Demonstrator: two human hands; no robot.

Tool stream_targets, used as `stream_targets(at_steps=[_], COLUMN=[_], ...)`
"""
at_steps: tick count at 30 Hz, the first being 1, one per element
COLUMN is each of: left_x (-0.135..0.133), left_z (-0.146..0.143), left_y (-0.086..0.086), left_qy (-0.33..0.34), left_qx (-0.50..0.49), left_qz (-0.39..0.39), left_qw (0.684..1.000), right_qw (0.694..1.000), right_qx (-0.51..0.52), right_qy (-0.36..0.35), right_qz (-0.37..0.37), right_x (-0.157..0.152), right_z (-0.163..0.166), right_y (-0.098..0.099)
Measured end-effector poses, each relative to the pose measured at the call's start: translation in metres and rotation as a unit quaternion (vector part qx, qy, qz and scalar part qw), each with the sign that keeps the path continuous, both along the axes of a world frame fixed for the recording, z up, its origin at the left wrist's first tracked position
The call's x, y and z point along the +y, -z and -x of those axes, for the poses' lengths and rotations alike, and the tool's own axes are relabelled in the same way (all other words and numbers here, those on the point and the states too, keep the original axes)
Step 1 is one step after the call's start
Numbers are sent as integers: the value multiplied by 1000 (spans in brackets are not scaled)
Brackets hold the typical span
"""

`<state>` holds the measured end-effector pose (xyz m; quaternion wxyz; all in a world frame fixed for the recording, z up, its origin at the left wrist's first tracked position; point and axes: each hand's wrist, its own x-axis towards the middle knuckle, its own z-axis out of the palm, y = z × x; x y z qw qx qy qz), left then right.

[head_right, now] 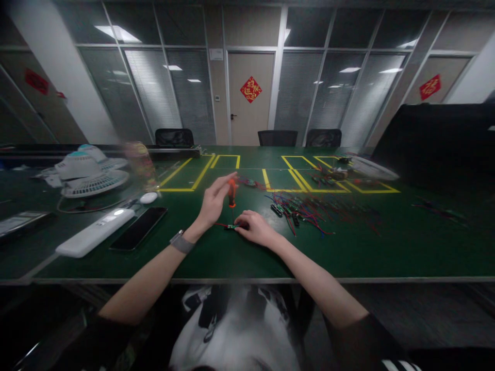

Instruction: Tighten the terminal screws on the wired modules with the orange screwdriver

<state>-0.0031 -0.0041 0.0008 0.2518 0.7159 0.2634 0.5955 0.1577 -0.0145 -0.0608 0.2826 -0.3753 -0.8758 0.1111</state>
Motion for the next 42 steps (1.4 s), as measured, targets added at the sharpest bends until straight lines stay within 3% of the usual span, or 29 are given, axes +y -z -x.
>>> stream_targets(at_steps=[3, 9, 15, 20, 27, 34, 40, 42], left_x=[0, 2, 1, 0, 2, -1, 2, 2], left_z=[-1, 0, 1, 1, 0, 0, -1, -1], left_y=[2, 1, 1, 0, 1, 0, 3, 3], left_qy=[7, -78, -44, -116, -11, -87, 1, 3], left_qx=[-16, 17, -5, 8, -30, 13, -21, -34], left_qz=[19, -26, -27, -34, 26, -33, 1, 11], left_qw=[1000, 996, 999, 993, 999, 996, 1000, 999], right_qw=[1000, 1000, 1000, 1000, 1000, 1000, 1000, 1000], right_qx=[1, 6, 3, 6, 3, -6, 5, 5], right_qy=[0, -3, -1, -4, -2, 4, -1, 0], right_qz=[-1, -4, -1, -1, 3, 5, 11, 13], right_x=[1, 1, 0, 1, 0, 1, 0, -1], right_z=[0, -1, -1, -1, -1, -1, -1, -1], right_y=[1, 2, 2, 3, 1, 2, 0, 0])
